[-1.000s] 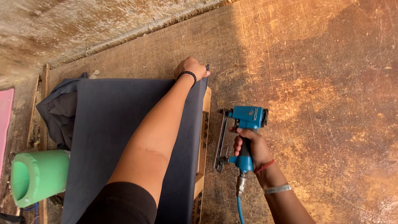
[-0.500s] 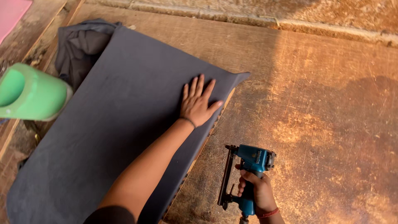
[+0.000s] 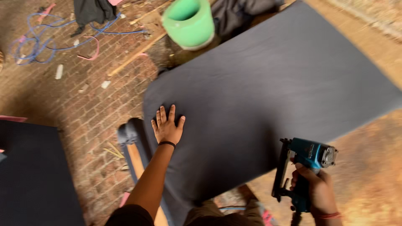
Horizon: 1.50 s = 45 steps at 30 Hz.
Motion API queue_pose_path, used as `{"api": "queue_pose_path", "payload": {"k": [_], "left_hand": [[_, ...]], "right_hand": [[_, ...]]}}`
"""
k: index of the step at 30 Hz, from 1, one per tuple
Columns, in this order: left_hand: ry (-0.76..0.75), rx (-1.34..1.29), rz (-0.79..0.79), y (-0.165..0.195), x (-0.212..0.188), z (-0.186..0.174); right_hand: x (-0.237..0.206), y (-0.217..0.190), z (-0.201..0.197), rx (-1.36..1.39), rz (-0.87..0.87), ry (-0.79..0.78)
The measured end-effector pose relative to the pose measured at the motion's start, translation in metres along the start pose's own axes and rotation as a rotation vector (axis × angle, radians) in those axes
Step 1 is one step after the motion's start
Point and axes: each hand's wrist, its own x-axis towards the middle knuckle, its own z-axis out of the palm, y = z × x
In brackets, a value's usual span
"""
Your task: The person stretches dark fabric over a padded seat frame on a workbench and secures it with a pneumatic staple gun, pressing the fabric taut along the edges. They then trim off the excess fabric with scissors and tuck the remaining edge under the seat frame.
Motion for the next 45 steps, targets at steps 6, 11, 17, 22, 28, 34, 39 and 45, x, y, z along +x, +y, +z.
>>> {"api": "queue_pose_path", "payload": {"k": [6, 11, 17, 22, 28, 34, 39, 45], "left_hand": [[-0.248, -0.956, -0.337, -0.124, 0.03, 0.025], [-0.45, -1.616, -0.667, -0.148, 0.018, 0.079], [-0.55, -2.0, -0.492, -0.125, 0.003, 0.109], [-0.775, -2.195, -0.495, -0.085, -0.057, 0.108], [-1.343, -2.246, -0.699, -0.007, -0.313, 0.116], [-1.307, -0.506, 1.098, -0.04, -0.32, 0.09], [-0.725, -0.897, 0.389, -0.017, -0.247, 0.059], [-0.555, -1.038, 0.371, 0.076, -0.267, 0.036]], "right_hand": [[-0.051, 0.047, 0.108, -0.289, -0.007, -0.004], [-0.103, 0.07, 0.133, -0.531, -0.029, 0.044], [-0.151, 0.095, 0.119, -0.44, -0.018, 0.072], [-0.193, 0.106, 0.075, -0.339, -0.036, 0.156], [-0.241, 0.113, 0.01, -0.168, -0.054, 0.272], [-0.289, 0.119, -0.05, -0.055, -0.072, 0.323], [-0.308, 0.128, -0.069, -0.063, -0.159, 0.316], [-0.32, 0.146, -0.088, -0.079, -0.201, 0.277]]}}
